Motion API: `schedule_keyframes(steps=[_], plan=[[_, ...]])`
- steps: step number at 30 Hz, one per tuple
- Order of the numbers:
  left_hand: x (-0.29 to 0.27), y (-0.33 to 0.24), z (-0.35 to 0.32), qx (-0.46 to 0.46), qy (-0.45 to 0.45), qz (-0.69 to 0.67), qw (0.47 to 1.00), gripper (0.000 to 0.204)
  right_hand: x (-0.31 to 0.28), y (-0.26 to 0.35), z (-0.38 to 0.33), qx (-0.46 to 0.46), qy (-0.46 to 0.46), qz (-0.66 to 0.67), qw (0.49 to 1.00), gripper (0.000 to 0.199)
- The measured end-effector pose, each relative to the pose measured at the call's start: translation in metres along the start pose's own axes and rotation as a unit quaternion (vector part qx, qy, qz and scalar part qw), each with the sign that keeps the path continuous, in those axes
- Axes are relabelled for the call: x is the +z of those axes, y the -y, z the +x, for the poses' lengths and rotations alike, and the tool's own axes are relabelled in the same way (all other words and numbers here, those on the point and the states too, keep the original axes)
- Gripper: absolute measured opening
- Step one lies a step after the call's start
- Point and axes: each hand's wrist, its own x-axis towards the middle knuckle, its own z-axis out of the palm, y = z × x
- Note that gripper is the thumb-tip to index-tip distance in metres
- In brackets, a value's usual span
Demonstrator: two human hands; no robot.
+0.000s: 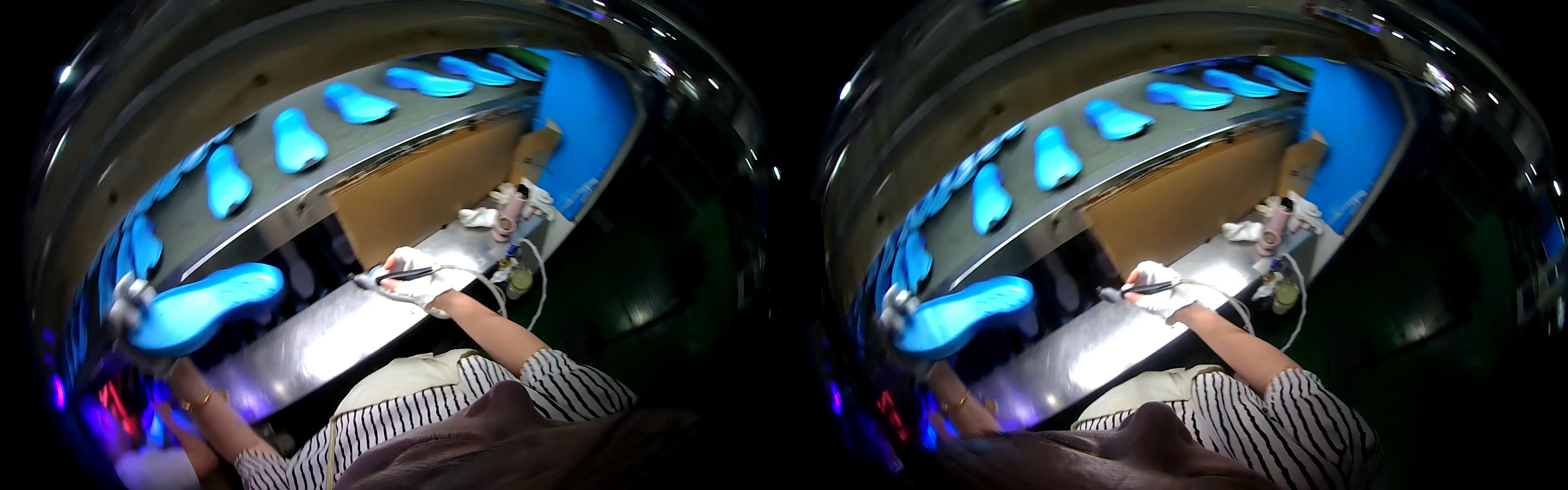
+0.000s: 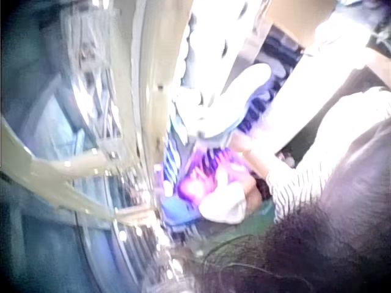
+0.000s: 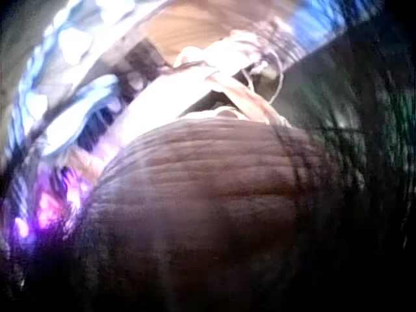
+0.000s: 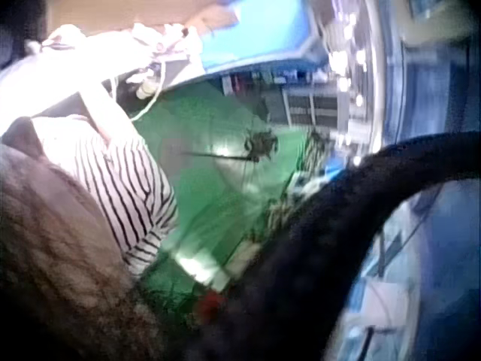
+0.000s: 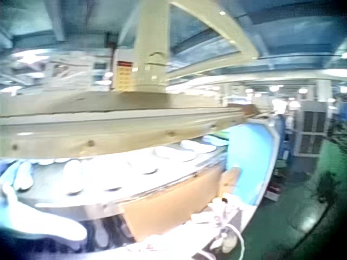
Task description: The person picks up blue shoe soles from a conveyor belt, uses a handheld tool to mark specific points on the sole with liquid, and places the soles onto a workbench.
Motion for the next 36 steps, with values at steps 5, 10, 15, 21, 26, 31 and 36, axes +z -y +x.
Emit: schedule_keyframes(steps=[5,10,15,21,26,31,36], plan=[[0.001,0.105,-0.063,-0.298,-0.036,-0.218,0.929,0.075,0.022,-0.003,0.010,-0.035,0.047,0.006,0.998,0.020],[0.007,0.159,-0.145,-0.308,-0.092,-0.182,0.929,0.100,0.039,0.017,0.012,0.027,0.121,0.111,0.986,0.021],[0.011,0.183,-0.153,-0.314,-0.233,-0.285,0.875,0.101,0.068,0.034,0.025,-0.034,0.135,0.046,0.989,0.020],[0.027,0.220,-0.158,-0.235,-0.194,-0.100,0.947,0.083,0.095,0.037,0.046,-0.119,0.068,0.059,0.989,0.019],[0.031,0.232,-0.159,-0.255,-0.242,-0.095,0.931,0.087,0.105,0.037,0.031,-0.194,0.073,-0.002,0.978,0.023],[0.028,0.222,-0.159,-0.268,-0.215,-0.059,0.937,0.099,0.100,0.043,0.019,-0.040,0.144,0.160,0.976,0.023],[0.019,0.215,-0.152,-0.298,-0.173,-0.077,0.935,0.104,0.097,0.051,0.009,-0.188,0.167,0.046,0.967,0.021]])
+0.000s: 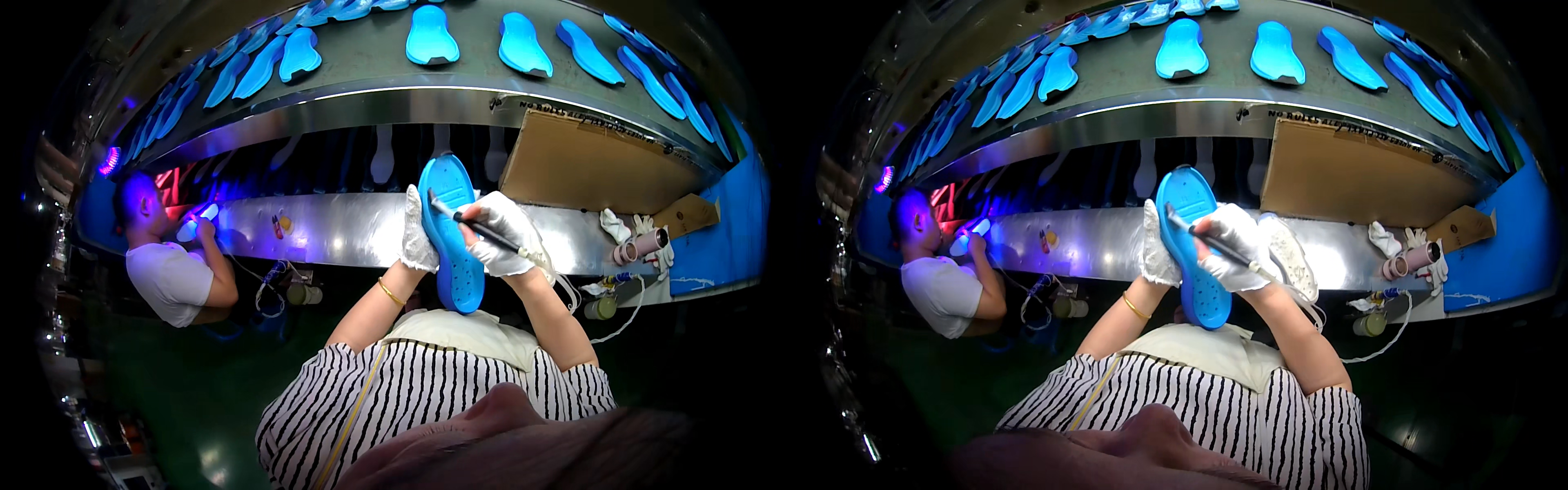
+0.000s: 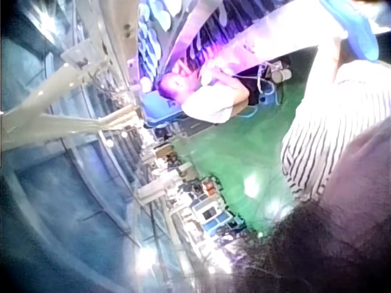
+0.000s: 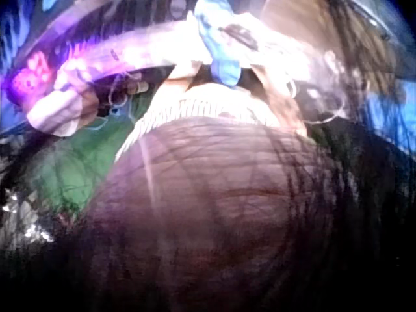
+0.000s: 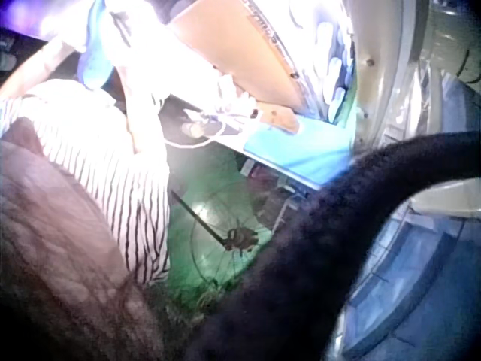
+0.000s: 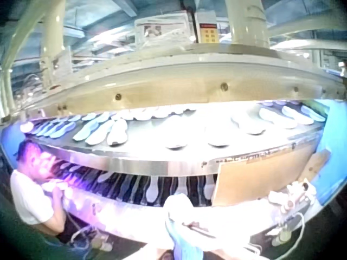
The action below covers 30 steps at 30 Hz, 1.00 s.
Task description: The person picks up blue shoe soles from a conveyor belt, uses a handheld tool to mark specific points on the sole with liquid, and places the soles onto a workbench.
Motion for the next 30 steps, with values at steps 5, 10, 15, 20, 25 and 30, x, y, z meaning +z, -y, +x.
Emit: schedule_keyframes(steps=[5,10,15,20,25,30], plan=[[-0.007,-0.006,-0.001,-0.021,-0.029,-0.021,0.999,0.103,-0.007,0.005,-0.015,0.045,-0.002,-0.015,0.999,0.022],[-0.008,-0.012,-0.003,-0.023,-0.077,0.027,0.996,0.099,-0.003,0.002,-0.037,0.022,0.045,-0.011,0.999,0.019],[-0.006,0.004,-0.034,-0.094,-0.022,0.074,0.993,0.100,-0.023,-0.003,-0.058,0.227,0.008,0.135,0.965,0.011],[-0.011,0.022,-0.034,-0.077,-0.013,0.098,0.992,0.082,-0.025,-0.007,-0.068,0.099,0.058,0.029,0.993,0.012],[-0.005,0.015,-0.006,-0.028,-0.061,0.058,0.996,0.107,-0.020,-0.006,-0.052,0.084,-0.043,0.095,0.991,0.012],[0.002,0.001,0.019,0.037,0.057,-0.047,0.997,0.125,-0.016,0.004,-0.043,0.030,0.041,0.007,0.999,0.016]])
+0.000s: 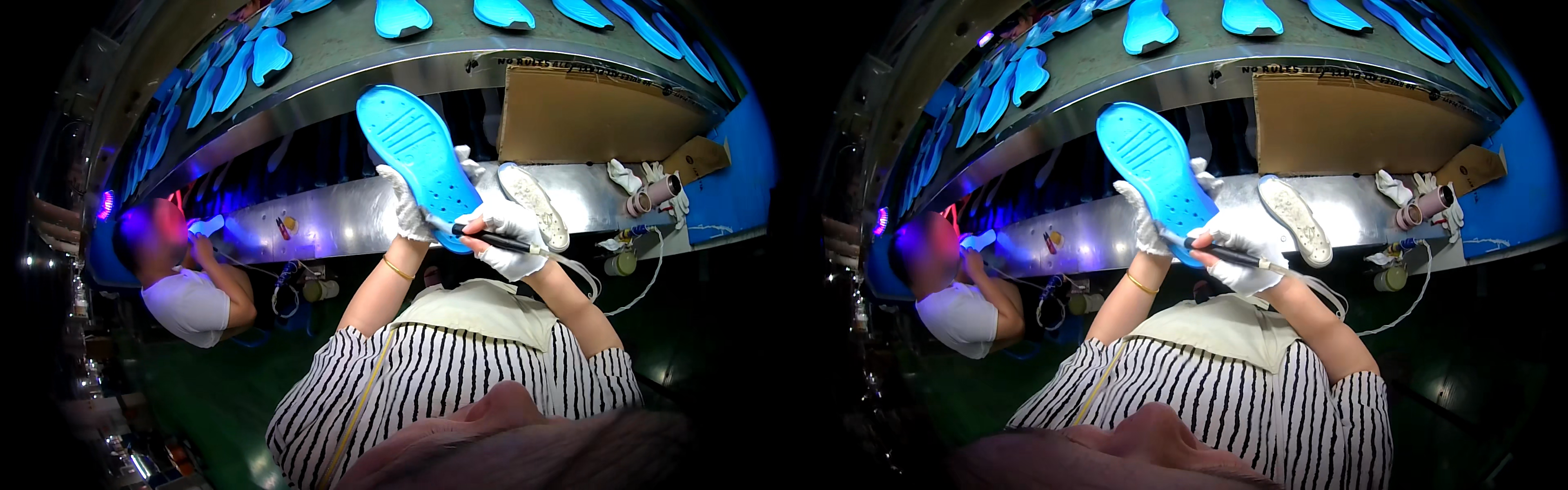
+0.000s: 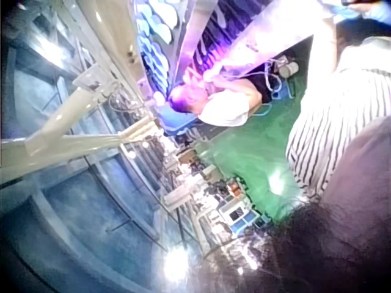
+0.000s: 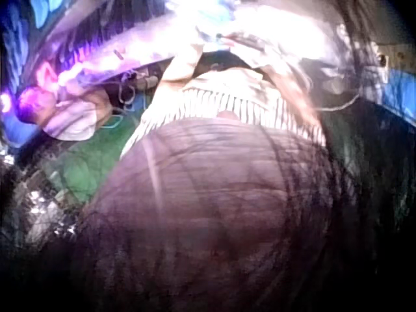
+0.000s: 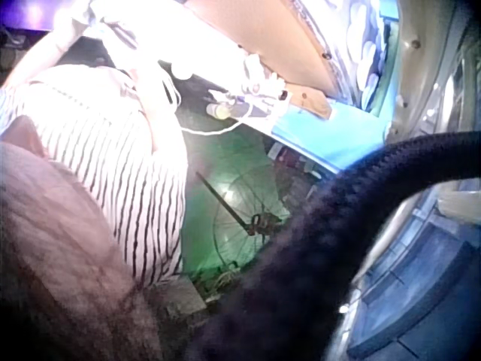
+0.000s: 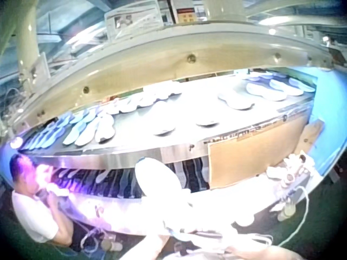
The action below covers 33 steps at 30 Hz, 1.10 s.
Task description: The person picks up blue shoe soles from a conveyor belt, uses a handheld tool to mark specific points on the sole with liquid, and places the soles onto a workbench.
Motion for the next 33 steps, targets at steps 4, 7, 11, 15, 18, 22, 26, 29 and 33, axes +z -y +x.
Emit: schedule_keyframes(steps=[4,7,11,15,18,22,26,29,33], plan=[[-0.004,-0.012,0.010,0.029,0.076,-0.073,0.994,0.126,0.002,0.001,-0.001,0.205,-0.048,0.257,0.943,0.010],[-0.006,-0.019,0.014,0.056,0.116,-0.045,0.991,0.127,0.003,-0.004,0.000,0.123,-0.066,0.149,0.979,0.009],[-0.005,-0.028,0.017,0.050,0.157,-0.051,0.985,0.128,0.000,-0.010,0.003,0.250,-0.010,0.297,0.922,0.014],[-0.002,-0.038,0.017,0.031,0.167,0.042,0.985,0.126,-0.008,-0.015,0.006,0.204,-0.069,0.245,0.945,0.016],[0.001,-0.046,0.019,0.027,0.124,0.210,0.969,0.125,-0.012,-0.019,0.010,0.181,0.003,0.093,0.979,0.014],[0.005,-0.050,0.026,-0.018,0.125,0.294,0.948,0.121,-0.019,-0.024,0.021,0.284,0.087,0.079,0.951,0.014],[0.009,-0.054,0.029,-0.074,0.081,0.407,0.907,0.118,-0.030,-0.020,0.025,0.371,0.111,0.176,0.905,0.012],[0.012,-0.054,0.034,-0.112,0.051,0.390,0.913,0.090,-0.026,-0.014,0.021,0.336,0.049,0.061,0.939,0.012],[0.016,-0.052,0.047,-0.193,-0.003,0.385,0.902,0.065,-0.018,-0.009,0.021,0.191,0.114,0.027,0.974,0.013]])
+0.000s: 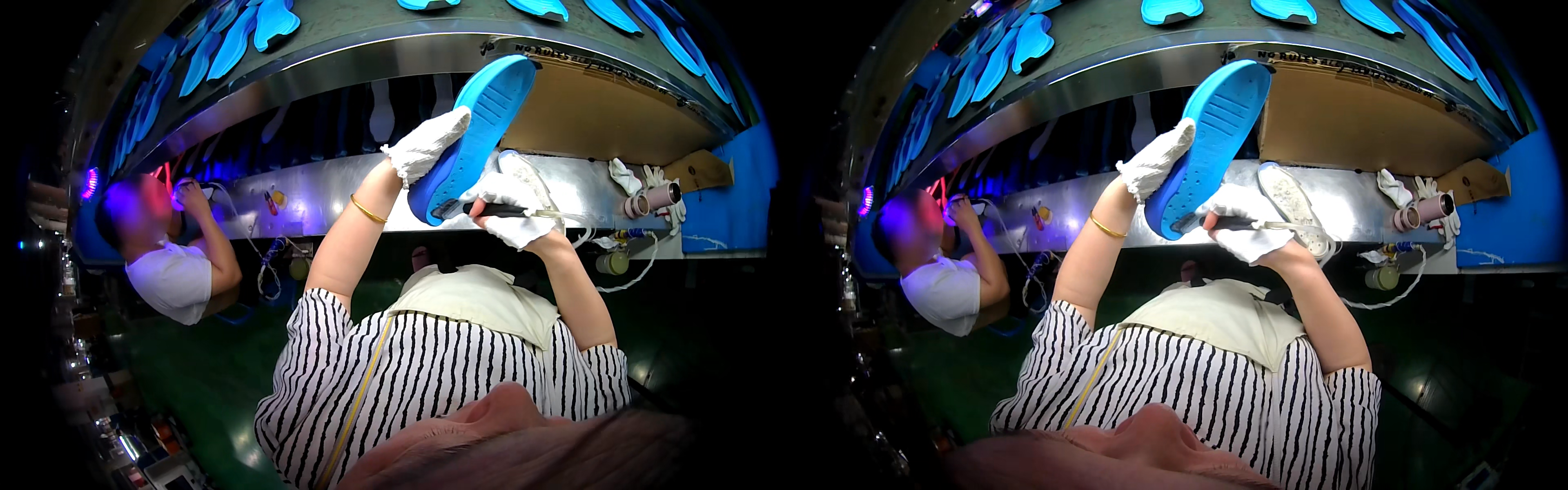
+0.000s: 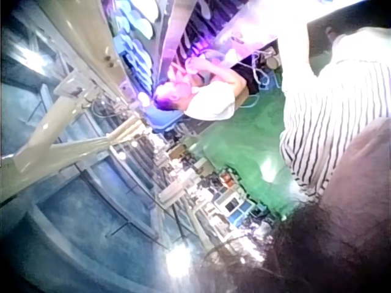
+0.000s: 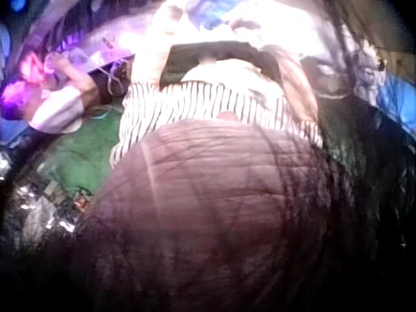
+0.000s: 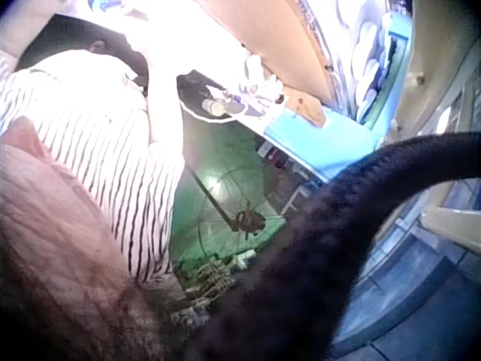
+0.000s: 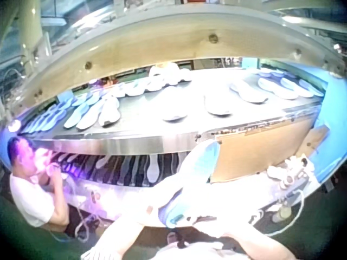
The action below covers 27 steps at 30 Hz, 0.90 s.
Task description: The person picks up blue shoe soles from a conveyor belt, uses a handheld tool to mark specific points on the sole with liquid, and places the soles onto a workbench.
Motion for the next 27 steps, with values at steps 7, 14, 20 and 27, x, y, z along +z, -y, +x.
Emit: schedule_keyframes(steps=[7,14,20,27], plan=[[0.000,0.004,0.012,-0.055,-0.054,0.018,0.997,0.071,-0.006,0.008,0.007,-0.006,-0.035,-0.065,0.997,0.011],[-0.005,0.004,0.014,-0.052,-0.039,0.050,0.997,0.069,-0.015,-0.002,0.008,0.036,0.011,0.035,0.999,0.010],[-0.001,-0.004,0.004,-0.041,-0.067,0.010,0.997,0.060,-0.028,-0.006,0.014,-0.117,-0.045,-0.176,0.976,0.012],[-0.025,-0.004,-0.022,0.262,0.024,-0.245,0.933,0.081,-0.047,0.009,0.004,0.006,-0.127,0.089,0.988,0.019]])
